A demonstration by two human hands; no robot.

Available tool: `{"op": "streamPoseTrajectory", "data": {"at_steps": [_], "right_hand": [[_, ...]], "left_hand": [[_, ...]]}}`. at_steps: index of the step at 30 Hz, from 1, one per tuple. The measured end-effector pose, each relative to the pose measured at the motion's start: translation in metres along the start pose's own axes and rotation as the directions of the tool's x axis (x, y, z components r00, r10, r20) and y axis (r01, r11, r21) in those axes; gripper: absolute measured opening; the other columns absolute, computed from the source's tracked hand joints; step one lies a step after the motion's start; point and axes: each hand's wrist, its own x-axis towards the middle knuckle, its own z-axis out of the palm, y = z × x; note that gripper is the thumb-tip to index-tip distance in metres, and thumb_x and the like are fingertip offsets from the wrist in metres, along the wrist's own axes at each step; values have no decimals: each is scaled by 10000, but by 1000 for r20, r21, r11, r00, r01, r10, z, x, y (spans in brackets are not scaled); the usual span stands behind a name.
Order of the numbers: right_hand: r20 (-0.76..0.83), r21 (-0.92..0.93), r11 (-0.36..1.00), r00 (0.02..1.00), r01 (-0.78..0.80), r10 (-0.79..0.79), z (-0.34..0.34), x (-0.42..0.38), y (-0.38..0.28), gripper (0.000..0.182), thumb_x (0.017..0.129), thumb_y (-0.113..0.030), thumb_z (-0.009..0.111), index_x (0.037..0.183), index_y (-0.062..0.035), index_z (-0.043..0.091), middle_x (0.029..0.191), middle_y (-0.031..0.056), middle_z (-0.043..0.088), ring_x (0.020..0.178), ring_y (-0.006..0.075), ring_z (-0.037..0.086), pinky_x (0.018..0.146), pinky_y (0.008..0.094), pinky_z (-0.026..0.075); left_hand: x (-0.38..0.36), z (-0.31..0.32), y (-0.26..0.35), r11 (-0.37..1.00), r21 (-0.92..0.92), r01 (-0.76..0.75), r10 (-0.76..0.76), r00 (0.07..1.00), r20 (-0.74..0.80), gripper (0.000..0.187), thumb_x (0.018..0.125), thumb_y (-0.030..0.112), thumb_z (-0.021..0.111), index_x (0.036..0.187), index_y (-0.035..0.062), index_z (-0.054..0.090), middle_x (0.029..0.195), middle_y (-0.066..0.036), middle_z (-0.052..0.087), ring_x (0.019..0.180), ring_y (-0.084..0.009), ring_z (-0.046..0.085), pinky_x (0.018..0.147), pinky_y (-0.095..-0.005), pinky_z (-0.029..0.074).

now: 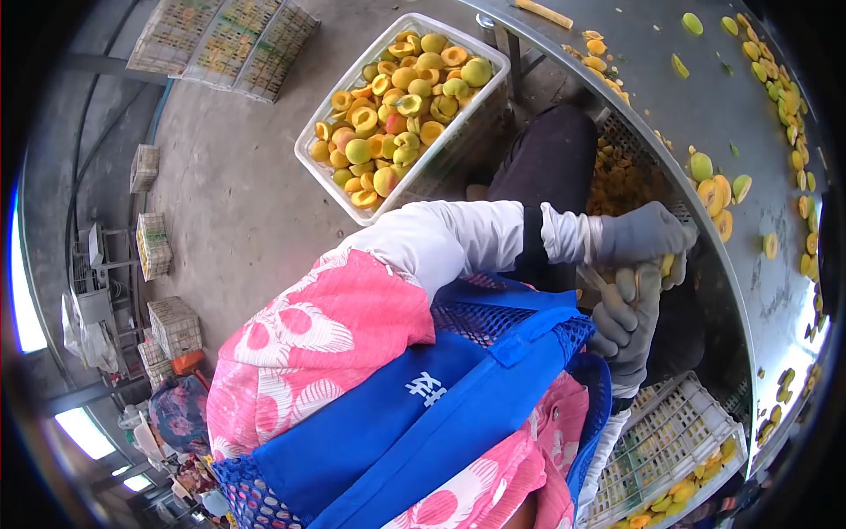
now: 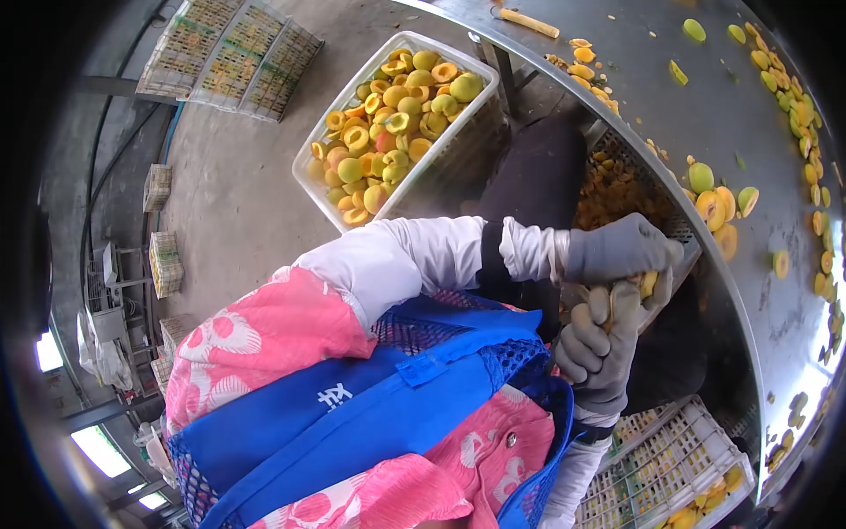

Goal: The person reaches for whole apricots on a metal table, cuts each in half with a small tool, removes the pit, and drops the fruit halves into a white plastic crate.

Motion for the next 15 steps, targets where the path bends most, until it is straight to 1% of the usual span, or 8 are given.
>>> {"op": "streamPoseTrajectory", "data": {"at_steps": [2, 3, 5, 7, 10, 12, 13, 15], "right_hand": [[147, 78, 996, 988, -50, 38, -4, 3, -2, 396, 1037, -483, 300, 827, -164, 404, 515, -79, 256, 338, 35, 188, 298, 205, 172], [71, 98, 994, 997, -39, 33, -3, 1, -1, 417, 1026, -519, 308, 828, -169, 416, 517, -81, 252, 344, 37, 180, 303, 200, 168], [30, 169, 981, 995, -96, 93, -3, 3, -2, 414, 1021, -524, 324, 834, -168, 424, 525, -85, 241, 351, 36, 166, 308, 196, 166], [43, 123, 989, 996, -85, 80, -3, 2, -3, 413, 1017, -525, 345, 836, -163, 428, 534, -90, 229, 361, 28, 161, 308, 189, 155], [217, 191, 981, 976, -45, 3, -15, 9, -3, 414, 1012, -524, 366, 818, -163, 426, 540, -99, 230, 371, 14, 172, 303, 177, 133], [6, 5, 999, 999, 46, -46, -14, 15, -7, 442, 987, -561, 404, 805, -160, 435, 537, -86, 256, 370, 26, 183, 312, 191, 162], [-132, -124, 989, 987, 77, -94, -12, 17, -7, 451, 979, -570, 419, 799, -157, 439, 537, -80, 267, 370, 33, 191, 316, 200, 172], [-127, -263, 954, 976, 140, -179, -11, 21, -5, 461, 974, -579, 423, 794, -155, 441, 537, -76, 274, 372, 39, 203, 326, 208, 188]], "left_hand": [[0, -5, -3, 1000, 7, 8, -8, 1000, -26, 306, 927, 244, 574, 760, 21, 699, 708, -65, 694, 671, -97, 622, 669, -261, 501], [2, -3, -5, 1000, 15, 17, -16, 999, -42, 306, 934, 240, 568, 777, 15, 704, 720, -56, 696, 673, -96, 619, 669, -258, 502], [8, -6, -14, 943, 329, 52, -4, 990, -142, 319, 950, 239, 561, 794, 3, 708, 716, -46, 686, 680, -101, 616, 661, -261, 500], [10, -8, -14, 958, 279, 65, -51, 997, -57, 362, 959, 267, 558, 765, -3, 703, 702, -62, 675, 663, -122, 614, 645, -277, 500], [14, -7, -7, 981, 137, 135, -141, 990, 31, 423, 982, 316, 508, 782, -12, 686, 691, -85, 658, 629, -153, 607, 643, -287, 509], [17, -10, -15, 939, -260, 224, -257, 961, -102, 450, 998, 335, 442, 835, -25, 657, 730, -115, 647, 631, -191, 606, 652, -311, 520], [20, -13, -19, 938, -257, 231, -262, 961, -92, 450, 998, 335, 442, 835, -25, 657, 730, -115, 647, 631, -191, 606, 652, -311, 520], [24, -23, -33, 780, -551, 297, -432, 892, -131, 453, 1006, 348, 404, 897, -29, 631, 772, -137, 637, 661, -208, 613, 662, -340, 528]]}}
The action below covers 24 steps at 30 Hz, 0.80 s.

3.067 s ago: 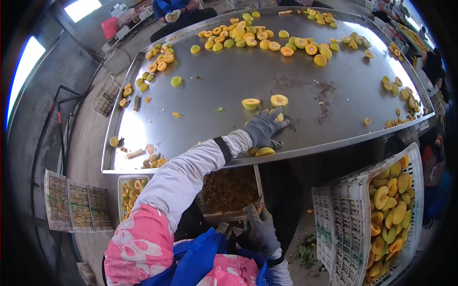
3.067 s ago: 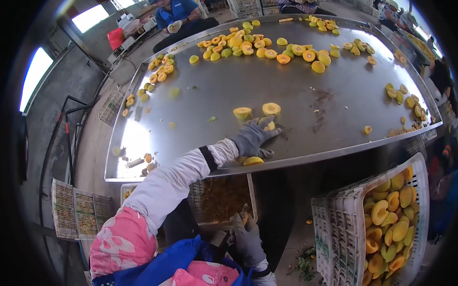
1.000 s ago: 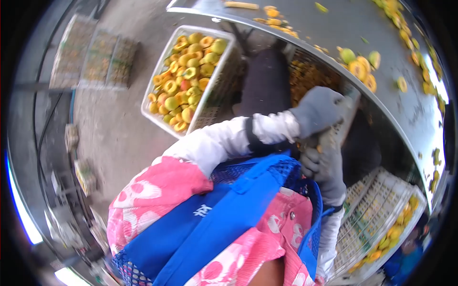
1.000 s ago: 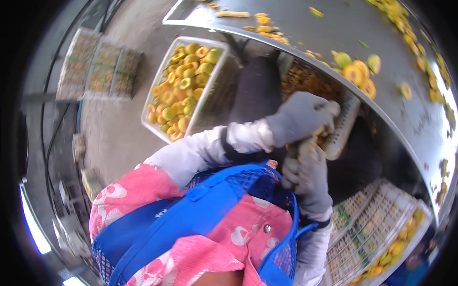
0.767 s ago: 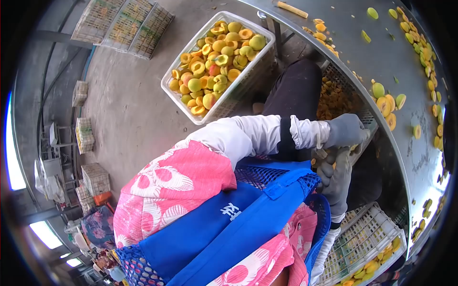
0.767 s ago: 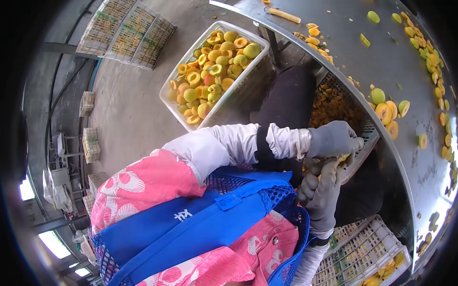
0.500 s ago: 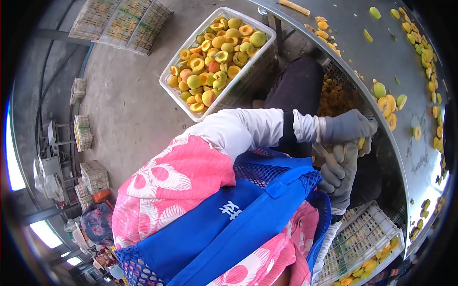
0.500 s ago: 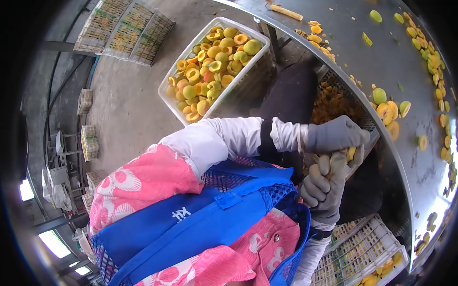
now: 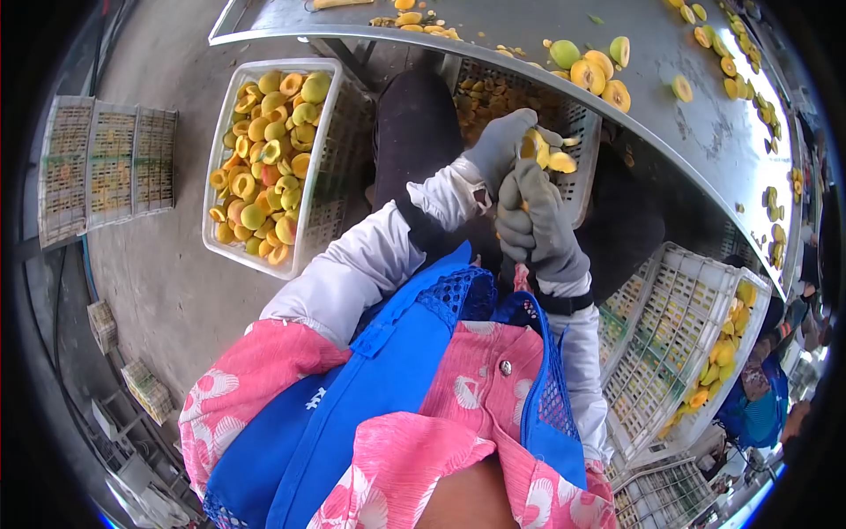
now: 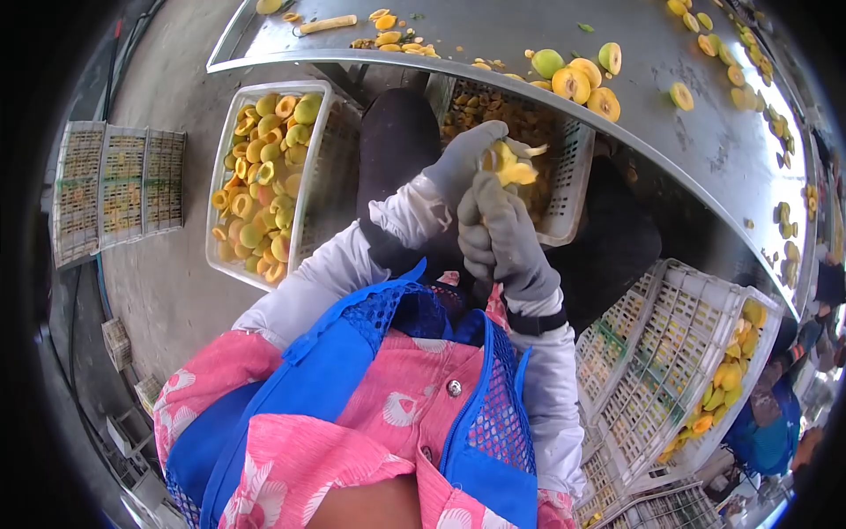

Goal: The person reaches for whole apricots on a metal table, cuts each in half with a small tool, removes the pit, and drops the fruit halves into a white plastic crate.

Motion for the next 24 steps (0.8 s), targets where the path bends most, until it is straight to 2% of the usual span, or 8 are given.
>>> {"op": "streamPoseTrajectory", "data": {"at_steps": [6, 8, 10, 13, 16, 18, 22, 24], "right_hand": [[-174, 31, 994, 979, 109, -102, -39, 16, 3, 482, 979, -563, 424, 782, -125, 460, 554, -54, 343, 412, 56, 298, 379, 228, 290], [-459, -366, 928, 857, 60, -237, -66, 31, 18, 468, 955, -563, 490, 865, -105, 519, 605, -57, 405, 438, 56, 345, 408, 232, 347], [-515, -352, 936, 839, -23, -174, -69, 33, 18, 458, 949, -560, 503, 861, -111, 510, 601, -57, 409, 446, 54, 375, 420, 235, 377], [-466, -370, 929, 868, -14, -173, -65, 37, 25, 447, 955, -550, 499, 878, -110, 502, 586, -67, 376, 442, 48, 351, 421, 229, 360], [-468, -379, 924, 871, -48, -147, -60, 41, 34, 443, 955, -545, 502, 883, -108, 499, 584, -72, 367, 441, 47, 343, 421, 232, 347], [-498, -371, 925, 858, -81, -124, -59, 44, 39, 441, 956, -542, 504, 886, -107, 498, 584, -73, 364, 440, 46, 340, 421, 234, 340], [-498, -302, 949, 864, -94, -73, -57, 50, 40, 423, 952, -511, 527, 888, -93, 499, 577, -54, 386, 434, 64, 361, 419, 249, 357], [-513, -264, 961, 856, -81, -69, -56, 52, 41, 410, 950, -483, 544, 887, -80, 502, 577, -35, 408, 431, 81, 383, 412, 263, 375]], "left_hand": [[-16, -32, 31, 941, 144, -306, 322, 941, -107, 523, 992, 458, 409, 981, -21, 620, 922, -146, 652, 759, -236, 643, 700, -389, 553], [-34, -58, 52, 943, 64, -326, 332, 931, -153, 538, 986, 484, 418, 978, -11, 628, 908, -144, 659, 788, -238, 658, 701, -384, 561], [-51, -105, 69, 925, 75, -373, 380, 916, -131, 546, 990, 485, 417, 1032, -17, 626, 938, -138, 667, 839, -220, 663, 706, -370, 563], [-101, -133, 85, 680, 497, -539, 715, 640, -283, 437, 985, 377, 499, 1038, -29, 652, 947, -128, 675, 852, -172, 654, 744, -303, 532], [-111, -209, 108, 423, 898, -123, 901, 157, -403, 340, 969, 319, 525, 977, 22, 690, 892, -88, 694, 854, -194, 650, 781, -308, 502], [-124, -244, 118, -18, 929, 370, 1000, -10, 23, 280, 924, 319, 554, 922, 73, 687, 1010, -126, 676, 934, -307, 626, 831, -417, 472], [-117, -355, 70, -429, 666, 610, 896, 378, 231, 394, 956, 364, 494, 1225, 106, 619, 1220, -106, 634, 1183, -310, 552, 1046, -369, 393], [-126, -356, 79, -404, 731, 549, 877, 460, 139, 441, 979, 345, 474, 1350, 112, 532, 1318, -134, 578, 1246, -309, 520, 1091, -334, 358]]}}
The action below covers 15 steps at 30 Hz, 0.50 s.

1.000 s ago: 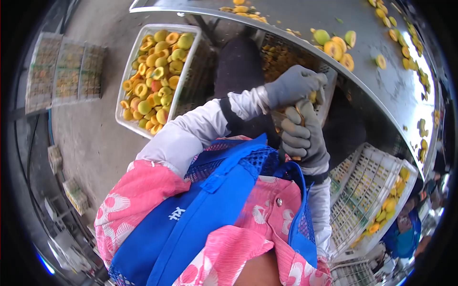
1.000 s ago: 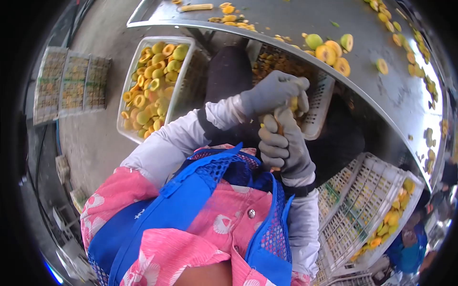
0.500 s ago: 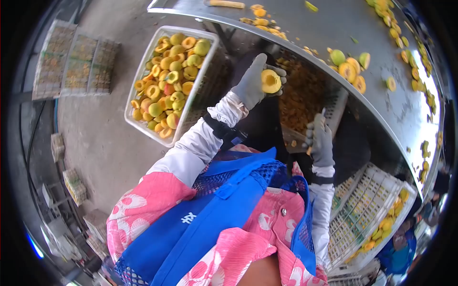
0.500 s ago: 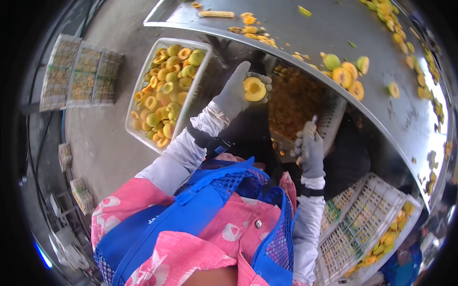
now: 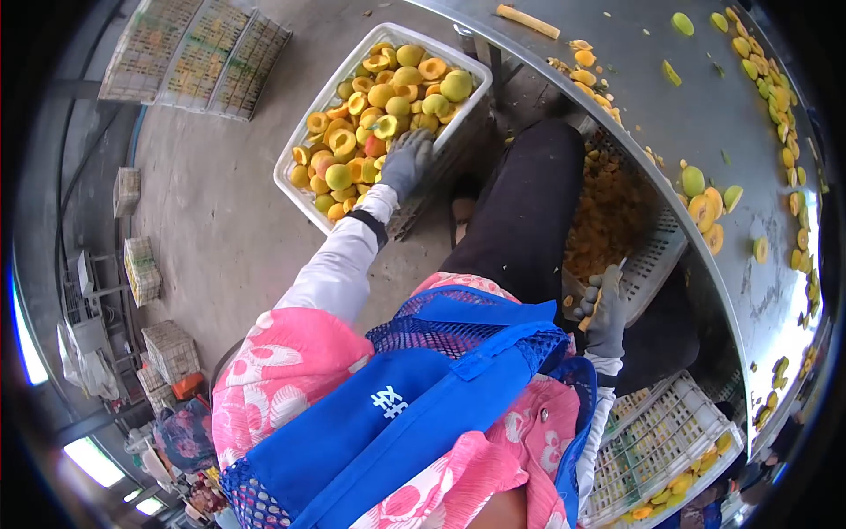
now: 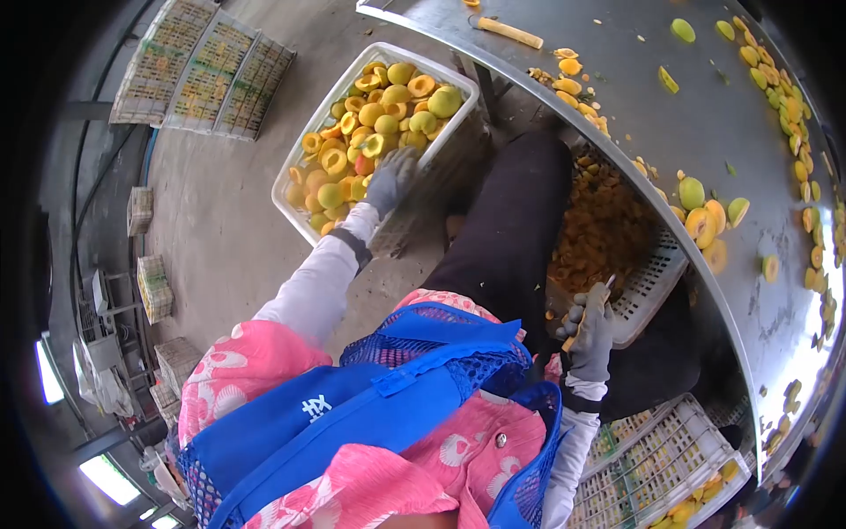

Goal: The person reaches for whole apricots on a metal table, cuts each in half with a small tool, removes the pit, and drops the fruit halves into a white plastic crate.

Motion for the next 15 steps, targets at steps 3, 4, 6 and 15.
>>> {"op": "streamPoseTrajectory", "data": {"at_steps": [3, 4, 6, 15], "right_hand": [[25, 35, 999, 999, -21, 20, 1, 2, 1, 410, 948, -479, 546, 893, -75, 504, 578, -32, 423, 427, 78, 389, 409, 256, 376], [22, 45, 999, 1000, -19, 18, 2, 1, 1, 410, 948, -479, 546, 893, -75, 504, 578, -32, 423, 427, 78, 389, 409, 256, 376], [56, 29, 1000, 998, 11, -12, 2, -4, 0, 418, 952, -481, 538, 902, -68, 507, 578, -29, 428, 426, 75, 393, 412, 254, 393], [-39, 130, 968, 977, 214, -210, -33, -27, -2, 339, 1018, -406, 437, 984, -93, 565, 626, -12, 512, 460, 85, 450, 439, 243, 399]], "left_hand": [[17, -29, 2, 536, -815, 219, -341, 940, 28, 467, 1020, 324, 417, 1351, 7, 508, 1318, -162, 581, 1224, -247, 548, 1035, -307, 406], [30, -41, 3, 361, -907, 219, -443, 896, 40, 472, 1011, 327, 457, 1290, -45, 542, 1240, -133, 631, 1155, -204, 586, 1007, -289, 430], [55, -81, 24, 273, -942, 193, -511, 859, 28, 401, 997, 282, 510, 1191, -55, 605, 1140, -102, 673, 1050, -170, 624, 948, -273, 468], [137, -140, 371, 368, -805, -466, 547, 808, -218, 258, 911, 178, 595, 1136, 64, 648, 1051, -110, 671, 934, -207, 638, 815, -346, 511]]}}
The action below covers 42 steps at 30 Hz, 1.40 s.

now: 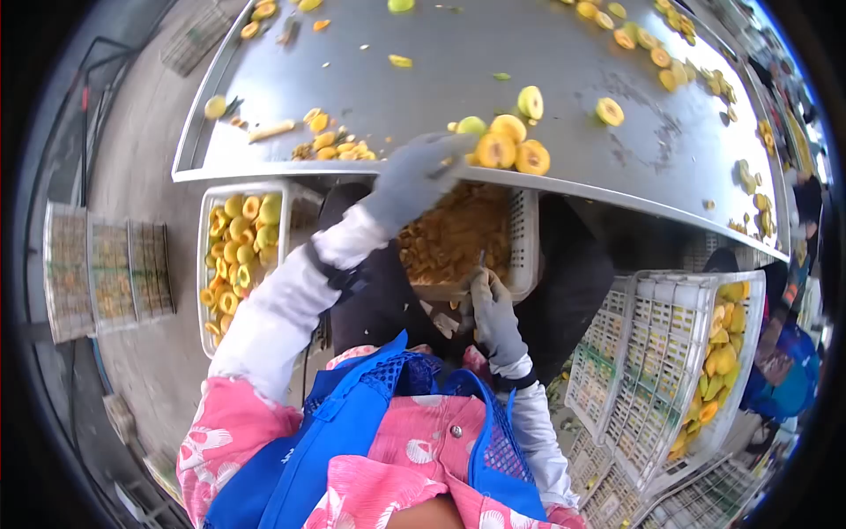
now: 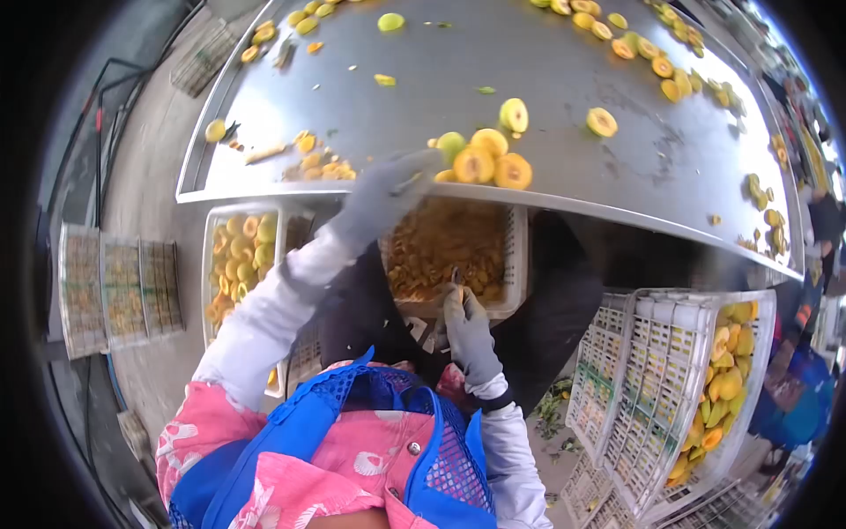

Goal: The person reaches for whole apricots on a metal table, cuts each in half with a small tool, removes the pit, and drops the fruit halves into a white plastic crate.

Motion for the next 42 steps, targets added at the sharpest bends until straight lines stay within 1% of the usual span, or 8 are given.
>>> {"op": "streamPoseTrajectory", "data": {"at_steps": [1, 10, 16, 20, 23, 27, 34, 42], "right_hand": [[14, -6, 998, 998, 68, -68, -5, -3, 3, 326, 1026, -383, 427, 977, -92, 567, 634, -15, 515, 467, 79, 443, 454, 237, 399], [-18, 64, 998, 1000, 26, -25, -33, -9, -12, 257, 1030, -309, 445, 970, -87, 560, 660, -40, 493, 557, 50, 455, 518, 214, 384], [-101, 167, 965, 977, 202, -187, -21, 15, -40, 140, 980, -213, 579, 933, -88, 539, 714, -73, 468, 630, 9, 411, 537, 191, 368], [-340, 83, 825, 794, 560, -505, -3, 31, -68, 168, 947, -135, 629, 1061, -57, 533, 871, -25, 525, 692, 11, 467, 586, 164, 426], [-215, 572, 722, 920, 390, -326, 21, 7, -105, 196, 1000, -257, 540, 1073, -75, 538, 866, -18, 555, 667, 40, 529, 546, 191, 444], [210, 682, 718, 902, 141, -376, 32, 8, -69, 259, 1015, -325, 491, 1077, -78, 539, 843, -13, 576, 617, 60, 544, 504, 211, 447], [30, 0, 937, 937, 349, -349, 48, -30, -63, 213, 1001, -281, 519, 938, -83, 567, 682, -19, 538, 547, 56, 500, 424, 204, 401], [67, -536, 587, 724, 607, -687, 52, -34, -55, 207, 984, -197, 543, 960, 3, 589, 672, 55, 557, 582, 102, 519, 529, 293, 438]], "left_hand": [[28, 33, 1, 919, 274, -285, 283, 958, 49, 282, 863, 179, 655, 1131, 93, 643, 1030, -117, 660, 892, -231, 635, 765, -372, 518], [90, 88, 12, 734, 679, -21, -313, 876, 366, 448, 806, 288, 710, 1189, 122, 547, 1071, -135, 635, 931, -358, 633, 822, -434, 497], [62, 62, -8, 863, 393, 317, -420, 882, 211, 391, 840, 250, 717, 1164, 88, 571, 988, -140, 687, 915, -290, 669, 825, -370, 514], [23, 38, 34, 903, -302, 306, -221, 933, 285, 278, 863, 125, 701, 1116, 35, 628, 967, -46, 676, 890, -122, 620, 805, -283, 512], [-8, 27, 65, 923, -374, 95, 20, 955, 294, 378, 891, 99, 655, 1255, 36, 575, 1014, -45, 654, 891, -102, 608, 809, -266, 512], [-40, 12, 87, 729, -590, 346, -267, 938, 220, 625, 939, 105, 537, 1494, 62, 253, 1234, -142, 572, 1018, -160, 589, 915, -288, 486], [-74, 9, 65, -73, -952, 296, -435, 850, 297, 490, 1042, 419, 313, 1267, 30, 509, 1134, -106, 599, 986, -173, 592, 873, -315, 506], [-83, -1, 81, 351, -873, 337, -404, 896, 184, 638, 1036, 505, 246, 1331, -4, 491, 1120, -92, 606, 969, -155, 579, 884, -276, 472]]}}
